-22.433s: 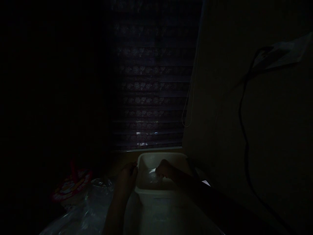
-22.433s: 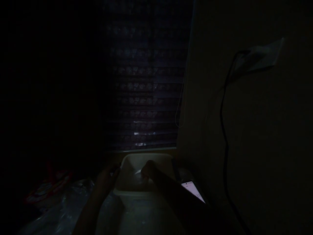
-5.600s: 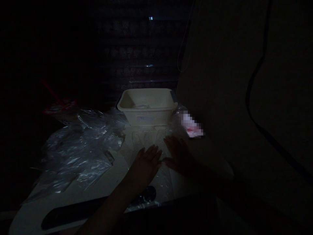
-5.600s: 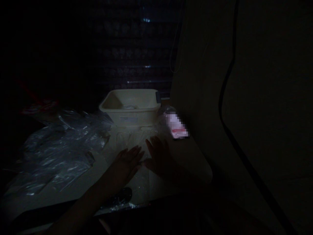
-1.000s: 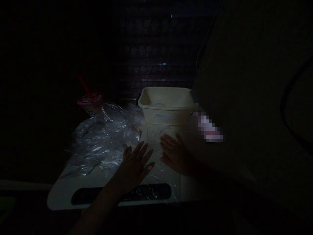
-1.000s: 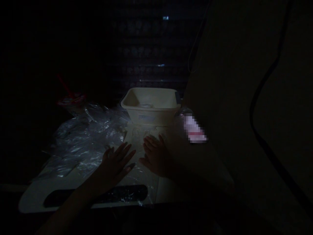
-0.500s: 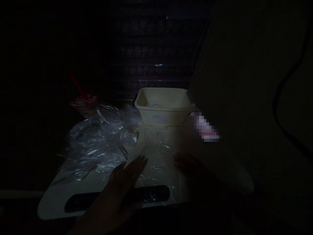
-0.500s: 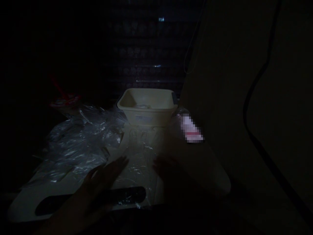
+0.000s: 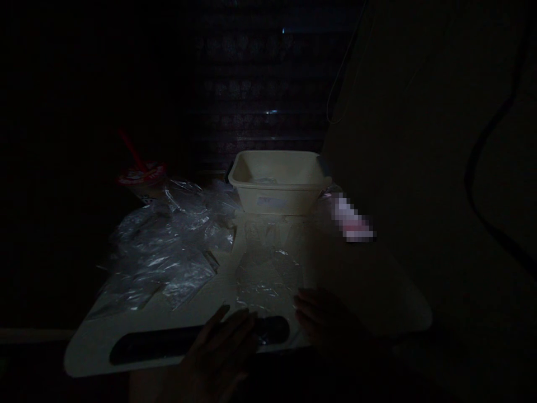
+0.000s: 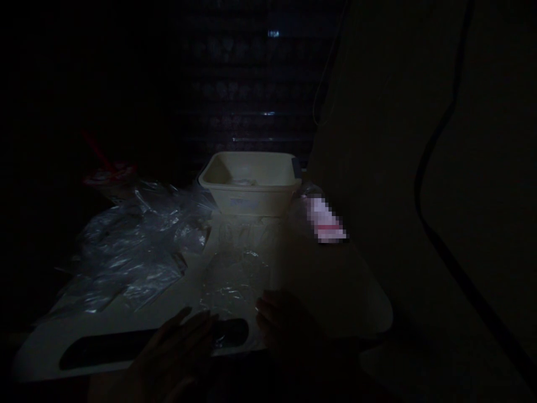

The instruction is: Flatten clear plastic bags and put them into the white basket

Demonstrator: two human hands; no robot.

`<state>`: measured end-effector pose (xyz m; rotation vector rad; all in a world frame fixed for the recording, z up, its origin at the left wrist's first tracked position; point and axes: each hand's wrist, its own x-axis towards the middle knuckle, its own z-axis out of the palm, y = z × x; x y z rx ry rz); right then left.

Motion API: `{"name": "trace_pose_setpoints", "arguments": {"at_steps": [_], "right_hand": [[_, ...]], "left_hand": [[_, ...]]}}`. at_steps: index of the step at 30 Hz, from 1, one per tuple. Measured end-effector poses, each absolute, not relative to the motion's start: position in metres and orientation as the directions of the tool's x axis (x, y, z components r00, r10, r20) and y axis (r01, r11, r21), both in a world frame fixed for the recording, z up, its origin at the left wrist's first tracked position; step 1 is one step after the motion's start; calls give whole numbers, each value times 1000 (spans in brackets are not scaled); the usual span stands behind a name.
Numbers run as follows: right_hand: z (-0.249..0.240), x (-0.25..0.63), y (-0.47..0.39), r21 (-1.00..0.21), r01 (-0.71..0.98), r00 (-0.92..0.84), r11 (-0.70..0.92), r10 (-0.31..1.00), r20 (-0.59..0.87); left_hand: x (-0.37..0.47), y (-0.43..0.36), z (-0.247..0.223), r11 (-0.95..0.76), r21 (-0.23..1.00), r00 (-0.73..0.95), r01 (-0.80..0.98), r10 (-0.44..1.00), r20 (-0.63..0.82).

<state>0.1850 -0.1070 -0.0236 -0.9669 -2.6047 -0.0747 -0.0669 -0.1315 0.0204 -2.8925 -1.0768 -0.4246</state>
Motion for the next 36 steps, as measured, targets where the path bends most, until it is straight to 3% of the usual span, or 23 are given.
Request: {"name": "trace_pose_setpoints", "arguments": {"at_steps": [5,9,13,17,20,25,29,36], "right_hand": [[-30,194,-106,-151,618,-684,772,622,381],[-21,195,-112,-139,608,-704,782,612,360],[-11,191,-115,-137,642,-703,754,650,288],[-14,187,-109,-134,633,-680,762,631,374],[-22,183,-103,-137,616,-673,775,609,420],[-20,180,-98,-118,581,-643,805,543,540],[-4,177,-100,-140,588,-641,797,565,520],[-13,182,-106,-352,491,-674,797,604,426]], "left_hand": [[-63,-128,25,-715,73,681,695,688,249],[-62,-122,11,-797,18,760,604,583,289],[-56,-123,5,-772,132,689,621,619,377],[-53,-127,14,-786,209,675,581,610,415],[-56,-131,24,-803,179,702,569,588,403],[-64,-133,28,-696,97,647,711,702,298],[-64,-130,24,-694,32,663,719,700,265],[-62,-128,16,-720,-118,714,684,628,308]]}}
